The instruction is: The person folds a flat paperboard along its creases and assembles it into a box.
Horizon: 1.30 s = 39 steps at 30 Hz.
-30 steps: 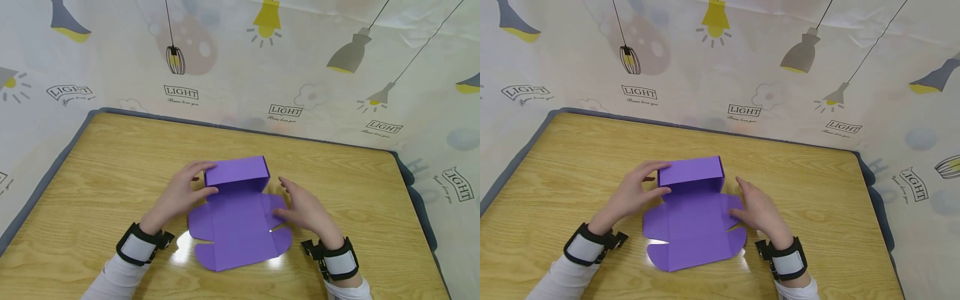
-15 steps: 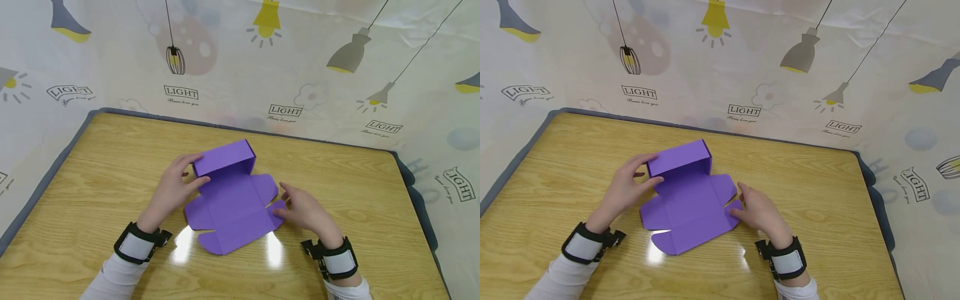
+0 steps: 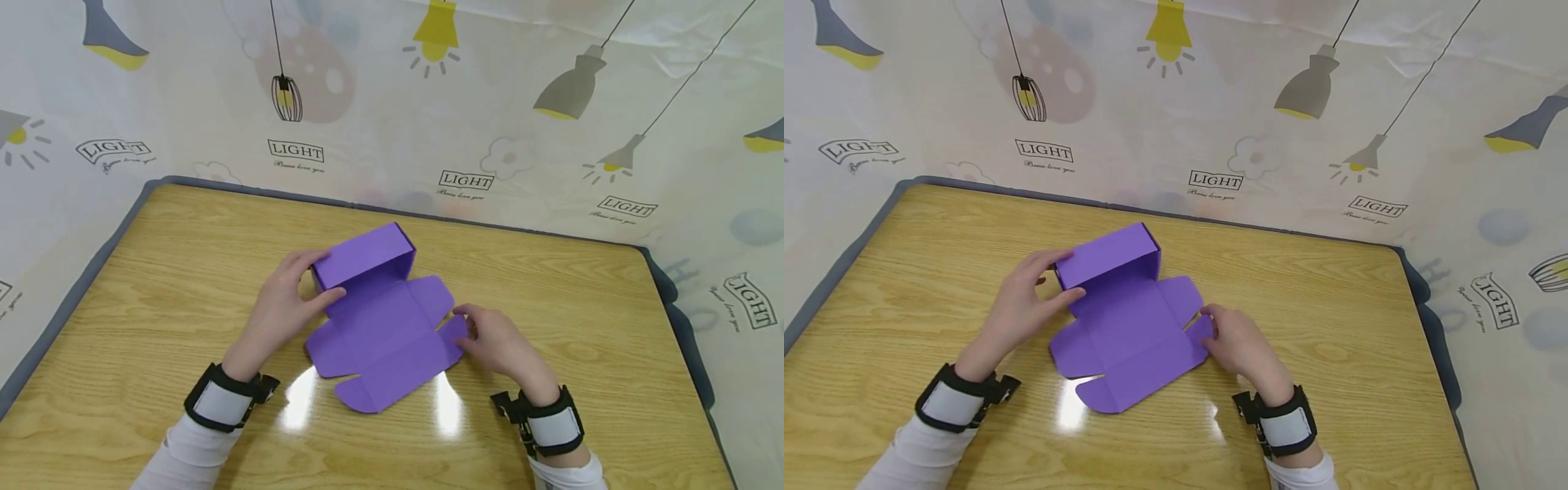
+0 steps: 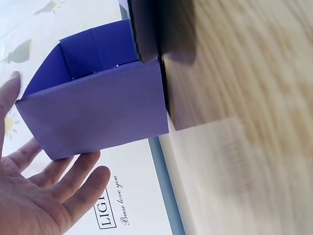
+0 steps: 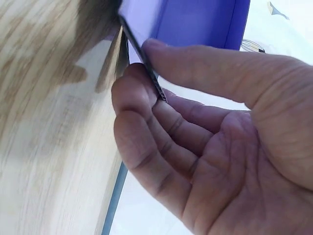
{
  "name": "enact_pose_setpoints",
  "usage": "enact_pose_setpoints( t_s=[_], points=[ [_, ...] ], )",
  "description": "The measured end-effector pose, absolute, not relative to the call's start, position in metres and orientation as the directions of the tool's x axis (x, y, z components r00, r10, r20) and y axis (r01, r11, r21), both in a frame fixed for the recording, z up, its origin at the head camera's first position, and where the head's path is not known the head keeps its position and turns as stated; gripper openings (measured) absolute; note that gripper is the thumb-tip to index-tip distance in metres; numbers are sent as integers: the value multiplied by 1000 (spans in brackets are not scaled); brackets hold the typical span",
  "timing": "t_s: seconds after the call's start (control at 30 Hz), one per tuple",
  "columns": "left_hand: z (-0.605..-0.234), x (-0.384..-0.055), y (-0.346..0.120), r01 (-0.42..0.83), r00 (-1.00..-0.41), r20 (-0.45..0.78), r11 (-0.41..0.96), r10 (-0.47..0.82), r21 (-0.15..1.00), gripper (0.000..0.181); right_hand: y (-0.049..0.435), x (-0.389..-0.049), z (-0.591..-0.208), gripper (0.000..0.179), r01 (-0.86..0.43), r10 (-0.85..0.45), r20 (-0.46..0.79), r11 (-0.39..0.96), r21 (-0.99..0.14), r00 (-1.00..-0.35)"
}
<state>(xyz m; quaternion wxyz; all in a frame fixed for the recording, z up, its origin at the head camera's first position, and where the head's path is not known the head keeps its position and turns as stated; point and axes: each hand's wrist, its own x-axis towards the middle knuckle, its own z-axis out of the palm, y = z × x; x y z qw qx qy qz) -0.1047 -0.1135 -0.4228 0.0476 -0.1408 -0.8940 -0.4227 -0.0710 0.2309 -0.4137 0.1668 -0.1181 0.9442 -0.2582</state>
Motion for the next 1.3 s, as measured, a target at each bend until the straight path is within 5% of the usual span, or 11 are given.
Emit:
enact_pose_setpoints(
  t_s=[0.8, 1.3],
  points=[
    [-399, -75, -99, 199, -941, -13, 586, 338, 786, 56, 263, -101, -432, 45, -14, -109, -123, 802, -598, -986],
    [-390, -131, -85, 315, -883, 11, 576, 468, 754, 67, 264, -7, -427, 59, 46, -159, -256, 762, -646, -954]
  ],
)
